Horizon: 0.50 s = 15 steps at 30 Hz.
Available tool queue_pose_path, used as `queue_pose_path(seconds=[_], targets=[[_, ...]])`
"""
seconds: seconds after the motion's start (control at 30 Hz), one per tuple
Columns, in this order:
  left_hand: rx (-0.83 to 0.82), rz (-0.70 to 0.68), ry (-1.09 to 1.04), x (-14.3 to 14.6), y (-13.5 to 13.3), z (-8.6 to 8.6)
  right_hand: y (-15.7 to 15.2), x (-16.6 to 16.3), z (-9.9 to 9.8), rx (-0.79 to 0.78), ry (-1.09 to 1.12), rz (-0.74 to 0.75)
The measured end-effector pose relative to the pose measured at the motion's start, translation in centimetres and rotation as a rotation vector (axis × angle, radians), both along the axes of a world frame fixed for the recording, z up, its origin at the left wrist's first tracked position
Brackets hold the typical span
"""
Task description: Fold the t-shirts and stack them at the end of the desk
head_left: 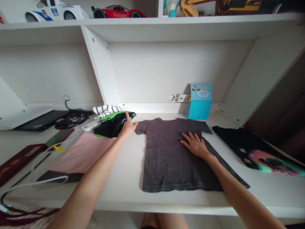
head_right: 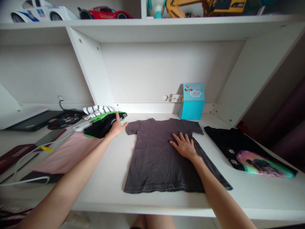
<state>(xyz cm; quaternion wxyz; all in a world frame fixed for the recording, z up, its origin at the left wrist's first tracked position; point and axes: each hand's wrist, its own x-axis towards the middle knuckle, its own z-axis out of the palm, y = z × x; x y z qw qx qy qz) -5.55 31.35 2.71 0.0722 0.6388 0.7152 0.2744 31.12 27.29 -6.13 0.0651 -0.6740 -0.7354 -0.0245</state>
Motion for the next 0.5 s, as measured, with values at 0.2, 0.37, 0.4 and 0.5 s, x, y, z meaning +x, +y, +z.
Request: queue_pose_path(seconds=[0.2, 0.37, 0.4, 0.5], targets=[[0.035, 0.088, 0.260, -2.0, -2.7, 5.6, -0.2, 0.2, 0.2, 0.003, -0.008, 0.008], [0.168, 0.048, 0.368, -8.2, -11.1, 8.7, -0.2, 0.3, 0.1, 0.009, -0.008, 0.022], [0.082, 0.020, 0.342, -9.3, -12.9, 8.4, -0.2, 0.3, 0.1, 0.011, -0.007, 0.026], [-0.235, -0.192, 0.213, -11.0, -17.8, 5.8, -0.2, 0.5, -0.3, 0.026, -0.015, 0.034]])
